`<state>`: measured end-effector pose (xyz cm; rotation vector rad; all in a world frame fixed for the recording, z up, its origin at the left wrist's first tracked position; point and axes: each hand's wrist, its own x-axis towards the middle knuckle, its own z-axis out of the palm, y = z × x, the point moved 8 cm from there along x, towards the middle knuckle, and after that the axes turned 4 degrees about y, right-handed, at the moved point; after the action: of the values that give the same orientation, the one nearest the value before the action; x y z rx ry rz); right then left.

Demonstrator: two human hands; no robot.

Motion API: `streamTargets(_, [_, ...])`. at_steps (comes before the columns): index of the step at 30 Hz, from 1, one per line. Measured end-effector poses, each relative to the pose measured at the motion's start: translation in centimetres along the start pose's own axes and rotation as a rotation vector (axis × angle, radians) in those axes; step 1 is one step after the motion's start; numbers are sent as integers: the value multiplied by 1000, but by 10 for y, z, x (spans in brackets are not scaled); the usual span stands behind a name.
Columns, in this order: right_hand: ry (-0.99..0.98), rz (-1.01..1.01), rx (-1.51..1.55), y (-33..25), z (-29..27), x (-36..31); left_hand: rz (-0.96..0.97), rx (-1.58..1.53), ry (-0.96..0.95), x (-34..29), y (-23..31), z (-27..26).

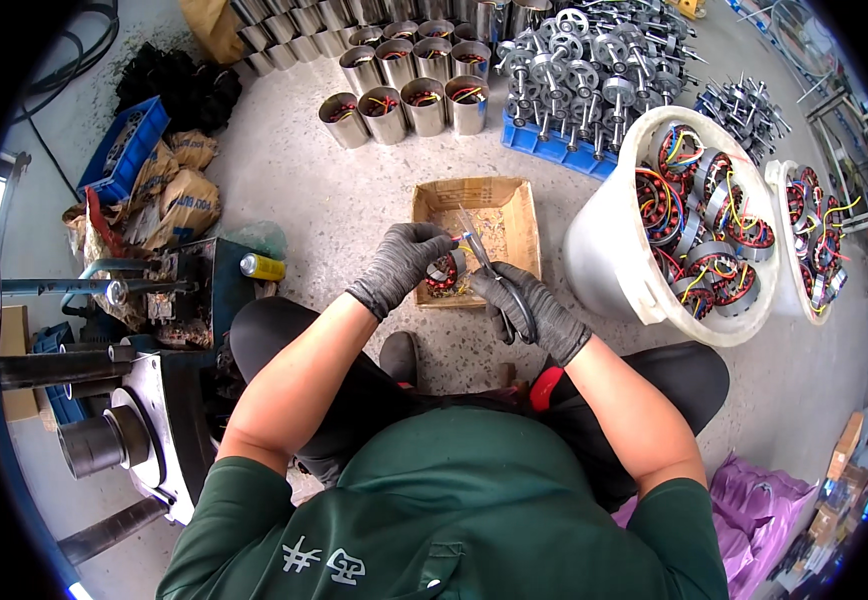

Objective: The person uses shears to cut several wires protruding from metal coil components, handling the coils one by one and placing them into a small cardboard box.

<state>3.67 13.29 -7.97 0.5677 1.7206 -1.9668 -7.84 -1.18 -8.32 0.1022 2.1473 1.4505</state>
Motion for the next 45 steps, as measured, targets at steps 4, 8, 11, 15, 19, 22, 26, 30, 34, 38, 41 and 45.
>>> streamTargets(4, [-17, -62, -124, -16, 3, -4, -1, -77, 8, 3, -7, 2])
streamTargets(8, [-48, -38, 54, -6, 5, -5, -32, -324, 63, 2, -11, 4])
streamTargets(11, [-40, 9, 164, 13, 11, -2, -67, -437, 89, 4, -18, 6])
streamTargets(15, [-68, 28, 240, 33, 14, 5, -8, -144, 93, 7, -19, 7])
streamTargets(19, [-40, 72, 244, 49, 5, 10, -15, 30, 95, 9, -21, 8])
streamTargets(22, [41, 36, 147, 39, 1, 7, -20, 20, 103, 11, -21, 5])
streamTargets(26, [126, -135, 131, 29, -2, 8, 37, 35, 108, 15, -22, 7])
streamTargets(30, [27, 2, 18, 28, 6, 2, 27, 78, 88, 8, -13, 10])
streamTargets(34, [29, 91, 27, 24, 8, -4, -5, 83, 31, -2, -4, 14])
streamTargets(38, [23, 66, -23, 20, 7, 1, 122, 218, 9, -2, 0, 18])
streamTargets(41, [45, 70, -81, 25, 4, 11, 61, 206, -36, -4, -3, 25])
streamTargets(45, [-9, 125, -60, 15, 6, 8, 63, 246, -63, -5, -6, 30])
